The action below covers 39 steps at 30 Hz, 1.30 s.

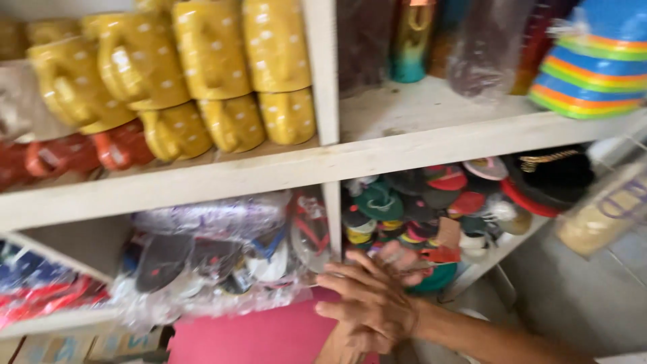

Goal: The recorder organizes and inspects various plastic bottles, bowls, and containers on store shelves.

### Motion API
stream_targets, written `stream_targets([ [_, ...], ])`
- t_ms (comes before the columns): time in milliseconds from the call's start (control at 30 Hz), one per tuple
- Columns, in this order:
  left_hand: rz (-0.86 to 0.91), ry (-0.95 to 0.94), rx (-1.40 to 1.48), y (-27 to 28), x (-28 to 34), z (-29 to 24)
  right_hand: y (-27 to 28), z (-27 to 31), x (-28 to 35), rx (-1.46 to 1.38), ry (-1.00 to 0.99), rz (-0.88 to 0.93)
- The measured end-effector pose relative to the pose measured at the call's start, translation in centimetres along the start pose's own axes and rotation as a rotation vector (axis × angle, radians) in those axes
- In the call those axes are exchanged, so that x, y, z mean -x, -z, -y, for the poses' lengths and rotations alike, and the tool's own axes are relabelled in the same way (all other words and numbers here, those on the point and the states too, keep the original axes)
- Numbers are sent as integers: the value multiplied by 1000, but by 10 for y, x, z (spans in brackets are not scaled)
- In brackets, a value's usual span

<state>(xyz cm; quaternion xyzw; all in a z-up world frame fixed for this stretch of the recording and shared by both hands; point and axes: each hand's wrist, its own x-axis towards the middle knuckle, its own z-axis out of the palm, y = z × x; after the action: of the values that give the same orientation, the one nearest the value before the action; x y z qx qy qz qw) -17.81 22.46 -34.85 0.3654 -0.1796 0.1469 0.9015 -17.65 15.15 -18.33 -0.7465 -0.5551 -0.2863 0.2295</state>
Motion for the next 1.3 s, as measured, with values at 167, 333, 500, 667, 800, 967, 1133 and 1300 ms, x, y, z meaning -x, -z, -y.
stream_targets([
  [167,-181,910,382,52,26,-49,-54,-37,72,-33,50,106],
  [333,53,1057,538,61,25,-147,-49,-38,62,173,-97,268],
  [500,-64,1015,388,103,57,-153,-58,-20,5,112,-82,271],
  [667,-200,1046,285,134,87,-156,-59,11,-83,20,85,142],
  [800,-319,982,177,144,100,-182,-70,28,-136,-198,31,-41],
  [967,-562,901,155,160,99,-217,-119,55,-143,-401,-55,-143],
  [1133,-524,430,425,251,97,-173,-196,128,-105,-1051,-309,-51],
  [1300,-604,168,707,273,0,-208,-247,253,-111,-2666,-728,244],
])
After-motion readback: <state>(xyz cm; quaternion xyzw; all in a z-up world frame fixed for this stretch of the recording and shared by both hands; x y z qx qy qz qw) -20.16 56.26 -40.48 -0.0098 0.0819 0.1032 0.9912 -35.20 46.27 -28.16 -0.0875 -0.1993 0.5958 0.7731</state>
